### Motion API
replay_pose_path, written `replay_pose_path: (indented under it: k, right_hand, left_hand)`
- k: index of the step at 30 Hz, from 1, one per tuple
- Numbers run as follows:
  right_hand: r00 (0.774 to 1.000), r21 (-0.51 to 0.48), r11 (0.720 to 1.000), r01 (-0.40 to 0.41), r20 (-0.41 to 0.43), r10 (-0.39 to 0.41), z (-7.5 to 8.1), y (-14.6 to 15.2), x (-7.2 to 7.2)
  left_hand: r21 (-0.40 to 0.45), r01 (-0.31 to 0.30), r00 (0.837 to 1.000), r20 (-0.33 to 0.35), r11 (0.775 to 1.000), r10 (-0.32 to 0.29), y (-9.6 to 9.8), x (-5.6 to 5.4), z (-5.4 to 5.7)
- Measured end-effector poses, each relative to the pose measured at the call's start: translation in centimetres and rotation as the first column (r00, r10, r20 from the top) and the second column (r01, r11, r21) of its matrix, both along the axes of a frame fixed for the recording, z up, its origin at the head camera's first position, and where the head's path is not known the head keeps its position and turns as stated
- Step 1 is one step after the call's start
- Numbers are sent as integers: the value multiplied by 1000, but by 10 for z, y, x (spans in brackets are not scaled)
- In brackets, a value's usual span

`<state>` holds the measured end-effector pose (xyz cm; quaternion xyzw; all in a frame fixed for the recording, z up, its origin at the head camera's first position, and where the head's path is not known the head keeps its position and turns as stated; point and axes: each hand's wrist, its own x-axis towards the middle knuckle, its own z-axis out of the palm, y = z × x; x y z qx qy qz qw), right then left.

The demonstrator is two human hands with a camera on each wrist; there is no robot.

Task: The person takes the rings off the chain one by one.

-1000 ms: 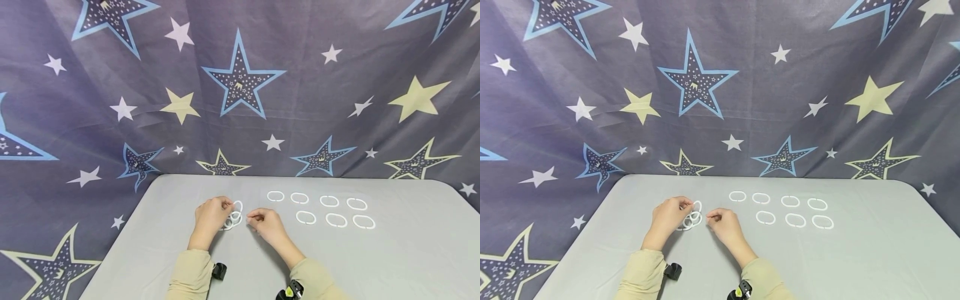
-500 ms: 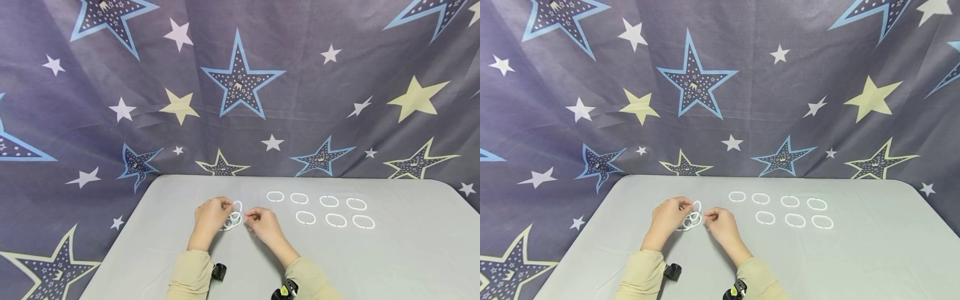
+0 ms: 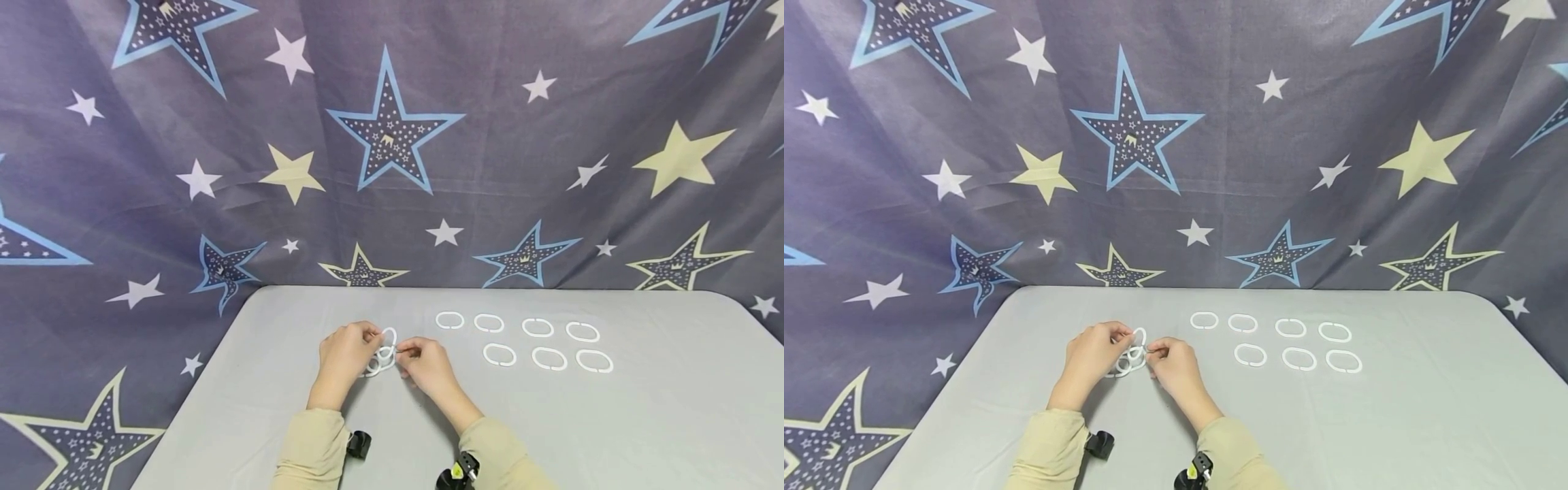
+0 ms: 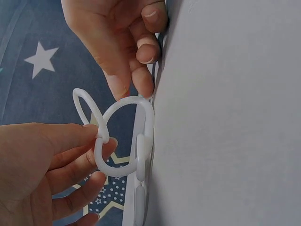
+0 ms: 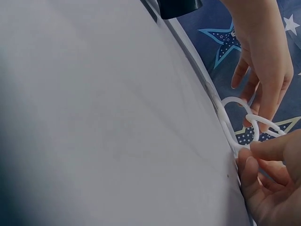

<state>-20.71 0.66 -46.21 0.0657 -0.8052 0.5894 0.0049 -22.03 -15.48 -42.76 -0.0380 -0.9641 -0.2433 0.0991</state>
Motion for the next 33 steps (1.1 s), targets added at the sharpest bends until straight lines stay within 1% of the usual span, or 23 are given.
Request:
replay_pose_path:
  k: [9, 22, 33]
  right_hand:
    - [1000, -15, 1000, -4, 2, 4, -1, -6, -1]
    - [1000, -1, 1000, 8, -4, -8, -3, -9, -3]
    - [1000, -13, 1000, 10, 14, -9, -3, -9, -2]
  left_hand:
    - [-3, -8, 1000, -4, 1000, 7, 2, 1, 1]
    - [3, 2, 1000, -15, 1000, -2, 3, 1, 3]
    - [8, 3, 1000, -16, 1000, -3, 3, 2, 2]
